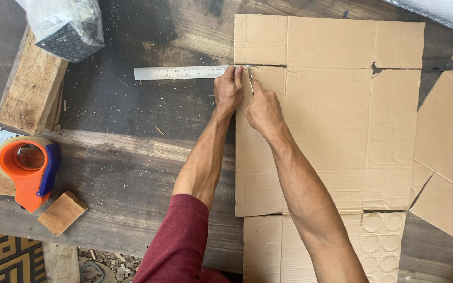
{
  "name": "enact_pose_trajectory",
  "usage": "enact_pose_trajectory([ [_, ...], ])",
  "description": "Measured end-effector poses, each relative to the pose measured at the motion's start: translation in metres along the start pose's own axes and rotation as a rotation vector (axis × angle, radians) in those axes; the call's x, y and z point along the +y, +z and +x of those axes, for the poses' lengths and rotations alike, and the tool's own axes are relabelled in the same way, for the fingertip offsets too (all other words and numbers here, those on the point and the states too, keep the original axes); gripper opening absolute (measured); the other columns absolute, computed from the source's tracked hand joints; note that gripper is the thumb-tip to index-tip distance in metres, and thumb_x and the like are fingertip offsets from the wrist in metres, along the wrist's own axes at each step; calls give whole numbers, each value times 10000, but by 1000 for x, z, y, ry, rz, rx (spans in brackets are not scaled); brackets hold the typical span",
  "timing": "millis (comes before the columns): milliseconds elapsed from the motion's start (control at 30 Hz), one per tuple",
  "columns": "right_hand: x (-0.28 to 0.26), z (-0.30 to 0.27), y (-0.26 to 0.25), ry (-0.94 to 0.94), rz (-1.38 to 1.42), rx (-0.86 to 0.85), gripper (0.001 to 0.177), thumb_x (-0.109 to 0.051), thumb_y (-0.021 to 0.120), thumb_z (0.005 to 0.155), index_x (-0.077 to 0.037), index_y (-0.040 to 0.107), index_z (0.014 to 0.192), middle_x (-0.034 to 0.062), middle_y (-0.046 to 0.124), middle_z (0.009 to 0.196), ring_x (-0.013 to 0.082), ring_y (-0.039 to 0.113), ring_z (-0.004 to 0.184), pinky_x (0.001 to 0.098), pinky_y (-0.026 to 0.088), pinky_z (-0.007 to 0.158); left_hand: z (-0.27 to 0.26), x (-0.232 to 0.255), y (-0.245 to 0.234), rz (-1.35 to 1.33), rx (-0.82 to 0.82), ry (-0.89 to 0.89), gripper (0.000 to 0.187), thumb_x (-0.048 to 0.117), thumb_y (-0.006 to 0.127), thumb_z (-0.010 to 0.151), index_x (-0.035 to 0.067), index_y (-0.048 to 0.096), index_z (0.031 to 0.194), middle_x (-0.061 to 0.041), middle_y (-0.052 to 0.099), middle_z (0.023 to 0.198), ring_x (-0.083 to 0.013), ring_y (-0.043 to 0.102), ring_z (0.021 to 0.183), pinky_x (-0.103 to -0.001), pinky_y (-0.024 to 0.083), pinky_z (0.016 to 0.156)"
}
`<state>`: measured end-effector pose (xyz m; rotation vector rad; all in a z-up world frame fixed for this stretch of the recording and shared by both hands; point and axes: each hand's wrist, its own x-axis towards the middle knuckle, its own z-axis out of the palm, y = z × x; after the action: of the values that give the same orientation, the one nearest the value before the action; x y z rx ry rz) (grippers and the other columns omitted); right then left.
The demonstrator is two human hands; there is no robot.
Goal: The person uses a metal ruler and a utility knife to cut a large piece of cardboard on a workbench. They measure and score the cardboard along straight lines, then fold and tear the scored sections to separate them into smaller pieces.
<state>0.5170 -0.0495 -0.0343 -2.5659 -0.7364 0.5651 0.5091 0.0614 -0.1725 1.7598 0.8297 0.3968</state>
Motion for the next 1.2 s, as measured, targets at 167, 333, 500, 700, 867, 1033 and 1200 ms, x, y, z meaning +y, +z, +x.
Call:
enact_pose_trajectory([
  [167, 6, 16, 2, -15, -20, 0, 554, -11, 514, 843, -17, 565, 1395, 344, 702, 966, 503, 721, 927, 596, 608, 740, 0, 0, -3, 6, -9, 39, 418, 504, 489, 1017, 149, 666, 887, -242, 661, 719, -434, 710, 750, -517, 504, 648],
  [333, -2, -5, -7, -70, -11, -35, 575, 16, 478, 828, 49, 537, 1399, 393, 686, 965, 536, 713, 908, 604, 610, 716, -1, -7, 1, -27, 23, 52, 399, 463, 497, 1032, 145, 671, 866, -204, 668, 682, -356, 721, 672, -455, 510, 607],
  [500, 4, -10, 0, -51, -22, -56, 547, 0, 461, 850, 50, 547, 1388, 374, 695, 954, 522, 720, 895, 608, 598, 716, -1, 1, -4, -29, 18, 76, 390, 460, 510, 1011, 140, 668, 855, -229, 658, 678, -420, 716, 707, -483, 517, 604],
  [700, 10, -11, 11, -57, -4, -39, 543, -3, 469, 879, 15, 517, 1420, 370, 695, 960, 515, 717, 917, 602, 589, 720, -1, -1, -2, -95, 65, 79, 392, 421, 505, 1021, 116, 658, 827, -235, 654, 656, -374, 711, 641, -454, 493, 567],
  [867, 13, -29, 13, -59, 22, -63, 517, 8, 470, 887, 57, 531, 1398, 410, 680, 973, 546, 705, 923, 611, 587, 707, -5, 2, -7, -79, 35, 45, 406, 435, 505, 1010, 101, 663, 843, -257, 645, 684, -408, 699, 687, -465, 485, 596],
  [1033, 3, -44, 9, -71, 65, -46, 519, 28, 453, 883, 88, 529, 1393, 436, 669, 996, 564, 700, 923, 614, 592, 701, 0, -10, 0, -76, 26, 42, 438, 442, 482, 1018, 76, 659, 857, -268, 657, 713, -390, 701, 667, -474, 471, 613],
  [1200, 11, -29, 12, 8, 162, -48, 524, -3, 491, 898, 45, 522, 1418, 435, 662, 1039, 559, 683, 985, 606, 574, 775, 3, 0, -5, -145, 28, 16, 458, 435, 469, 1041, 106, 656, 783, -164, 646, 611, -226, 640, 564, -375, 470, 571],
])
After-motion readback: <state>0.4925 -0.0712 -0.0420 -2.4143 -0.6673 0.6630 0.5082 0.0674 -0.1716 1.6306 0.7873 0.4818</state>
